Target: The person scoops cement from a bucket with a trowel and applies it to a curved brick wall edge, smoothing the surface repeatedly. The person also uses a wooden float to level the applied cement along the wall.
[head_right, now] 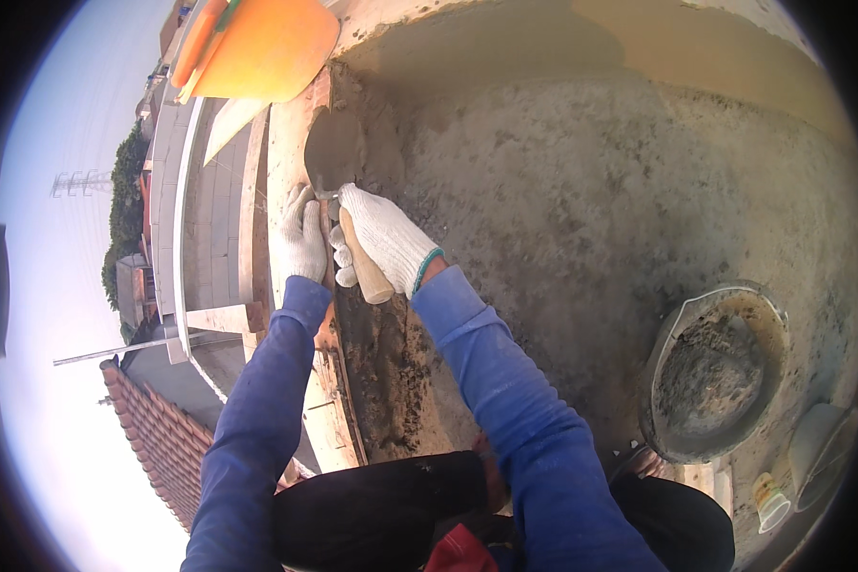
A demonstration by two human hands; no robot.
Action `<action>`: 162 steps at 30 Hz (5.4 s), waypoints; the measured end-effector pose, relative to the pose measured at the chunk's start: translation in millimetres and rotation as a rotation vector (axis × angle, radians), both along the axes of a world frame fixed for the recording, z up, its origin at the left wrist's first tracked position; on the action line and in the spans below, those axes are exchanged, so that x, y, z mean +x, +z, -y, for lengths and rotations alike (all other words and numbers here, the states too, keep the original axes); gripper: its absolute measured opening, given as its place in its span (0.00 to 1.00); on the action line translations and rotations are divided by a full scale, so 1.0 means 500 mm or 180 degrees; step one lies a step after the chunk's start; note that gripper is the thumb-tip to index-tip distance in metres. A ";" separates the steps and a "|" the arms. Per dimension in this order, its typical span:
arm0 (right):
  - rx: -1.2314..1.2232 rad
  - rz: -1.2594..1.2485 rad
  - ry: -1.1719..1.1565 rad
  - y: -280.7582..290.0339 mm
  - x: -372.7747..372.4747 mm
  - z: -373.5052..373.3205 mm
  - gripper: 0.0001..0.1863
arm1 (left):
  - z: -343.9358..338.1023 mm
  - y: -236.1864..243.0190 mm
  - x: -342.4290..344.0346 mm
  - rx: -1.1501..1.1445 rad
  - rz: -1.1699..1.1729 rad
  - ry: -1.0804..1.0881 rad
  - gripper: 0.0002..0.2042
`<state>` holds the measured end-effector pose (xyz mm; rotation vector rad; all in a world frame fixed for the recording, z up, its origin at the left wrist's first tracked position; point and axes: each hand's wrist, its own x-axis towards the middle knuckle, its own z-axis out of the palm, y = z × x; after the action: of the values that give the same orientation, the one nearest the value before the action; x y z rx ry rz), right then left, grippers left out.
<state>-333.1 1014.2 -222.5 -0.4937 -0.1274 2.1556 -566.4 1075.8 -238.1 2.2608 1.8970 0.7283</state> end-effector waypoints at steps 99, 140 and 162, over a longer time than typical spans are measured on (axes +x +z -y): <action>0.1479 0.5149 0.1855 0.410 0.555 0.402 0.14 | 0.012 0.016 -0.011 0.0428 -0.0332 0.0134 0.17; 0.0006 0.4059 0.1052 0.196 0.530 0.647 0.15 | 0.237 0.215 -0.029 -0.0287 -0.1561 -0.0335 0.33; 0.0524 0.4119 -0.0671 0.025 -0.160 0.360 0.27 | 0.107 0.171 -0.070 -0.1797 -0.1730 -0.1038 0.50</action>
<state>-413.2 834.3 -210.0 -1.6314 -0.8918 1.3016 -601.7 1022.1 -152.5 2.4051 1.5442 -0.4566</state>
